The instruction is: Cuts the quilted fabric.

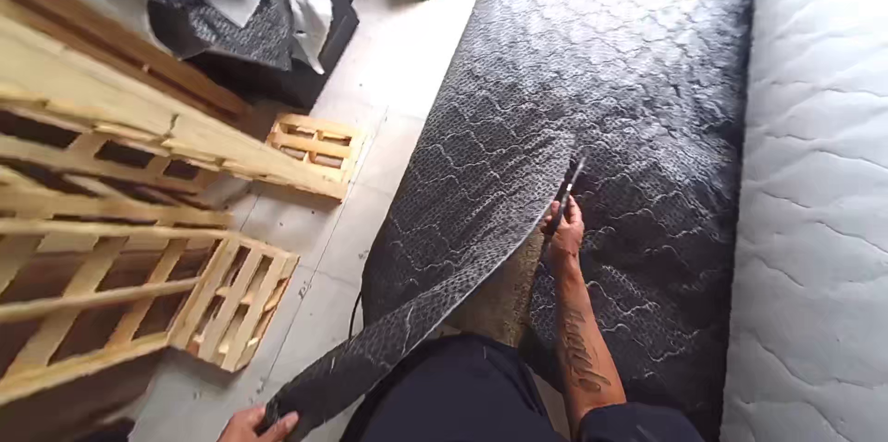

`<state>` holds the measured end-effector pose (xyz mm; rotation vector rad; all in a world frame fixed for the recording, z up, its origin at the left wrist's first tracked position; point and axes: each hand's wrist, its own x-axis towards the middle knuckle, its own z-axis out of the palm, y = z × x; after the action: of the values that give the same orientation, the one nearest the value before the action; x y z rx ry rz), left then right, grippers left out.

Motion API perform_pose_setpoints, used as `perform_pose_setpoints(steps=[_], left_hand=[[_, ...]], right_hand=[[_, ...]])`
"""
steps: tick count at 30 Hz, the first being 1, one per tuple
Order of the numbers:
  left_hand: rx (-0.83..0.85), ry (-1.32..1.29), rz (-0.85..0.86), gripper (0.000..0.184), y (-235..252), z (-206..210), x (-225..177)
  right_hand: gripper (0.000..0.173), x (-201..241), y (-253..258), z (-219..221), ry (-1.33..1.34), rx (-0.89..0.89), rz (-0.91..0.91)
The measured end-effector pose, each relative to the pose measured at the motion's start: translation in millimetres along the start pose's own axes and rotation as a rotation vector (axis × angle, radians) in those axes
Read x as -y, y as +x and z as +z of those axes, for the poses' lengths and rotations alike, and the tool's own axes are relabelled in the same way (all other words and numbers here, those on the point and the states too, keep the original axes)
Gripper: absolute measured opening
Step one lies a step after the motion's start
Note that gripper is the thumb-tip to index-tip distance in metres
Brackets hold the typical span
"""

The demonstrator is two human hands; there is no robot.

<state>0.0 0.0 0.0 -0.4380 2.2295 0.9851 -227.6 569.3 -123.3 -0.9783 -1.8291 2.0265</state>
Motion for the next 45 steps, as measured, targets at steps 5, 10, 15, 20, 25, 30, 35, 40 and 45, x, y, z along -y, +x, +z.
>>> perform_pose_setpoints(steps=[5, 10, 15, 20, 25, 30, 35, 40, 45], left_hand=[[0.023, -0.182, 0.317, 0.019, 56.0, -39.8, -12.6], [0.261, 0.069, 0.576, 0.029, 110.7, -113.2, 22.2], [0.078, 0.249, 0.664, 0.028, 162.1, -166.2, 49.7], [0.057, 0.171, 0.822, 0.027, 208.1, -175.5, 9.7], [0.264, 0.320, 0.905, 0.028, 262.7, -194.4, -16.8], [0.380, 0.454, 0.766, 0.032, 333.6, -252.3, -18.1], [0.496, 0.698, 0.604, 0.040, 408.2, -302.8, -64.4], [0.530, 0.655, 0.806, 0.038, 481.7, -339.3, -156.2], [0.516, 0.806, 0.884, 0.039, 561.0, -352.8, -250.5]], right_hand=[[0.061, -31.2, -58.8, 36.7, -0.175, -0.033, -0.222], [0.057, -53.1, -98.9, 78.8, -0.479, -0.195, -0.191], [0.060, -82.4, -130.7, 121.8, -0.873, -0.249, -0.101], [0.062, -134.1, -136.1, 153.2, -1.119, -0.406, -0.100], [0.063, -143.9, -121.0, 169.5, -1.124, -0.584, -0.034], [0.064, -152.6, -118.9, 169.0, -1.128, -0.617, -0.014], [0.064, -136.3, -108.9, 174.4, -1.103, -0.638, 0.072], [0.061, -104.0, -94.3, 175.0, -0.892, -0.642, 0.246], [0.054, -47.7, -73.2, 167.5, -0.493, -0.741, 0.040]])
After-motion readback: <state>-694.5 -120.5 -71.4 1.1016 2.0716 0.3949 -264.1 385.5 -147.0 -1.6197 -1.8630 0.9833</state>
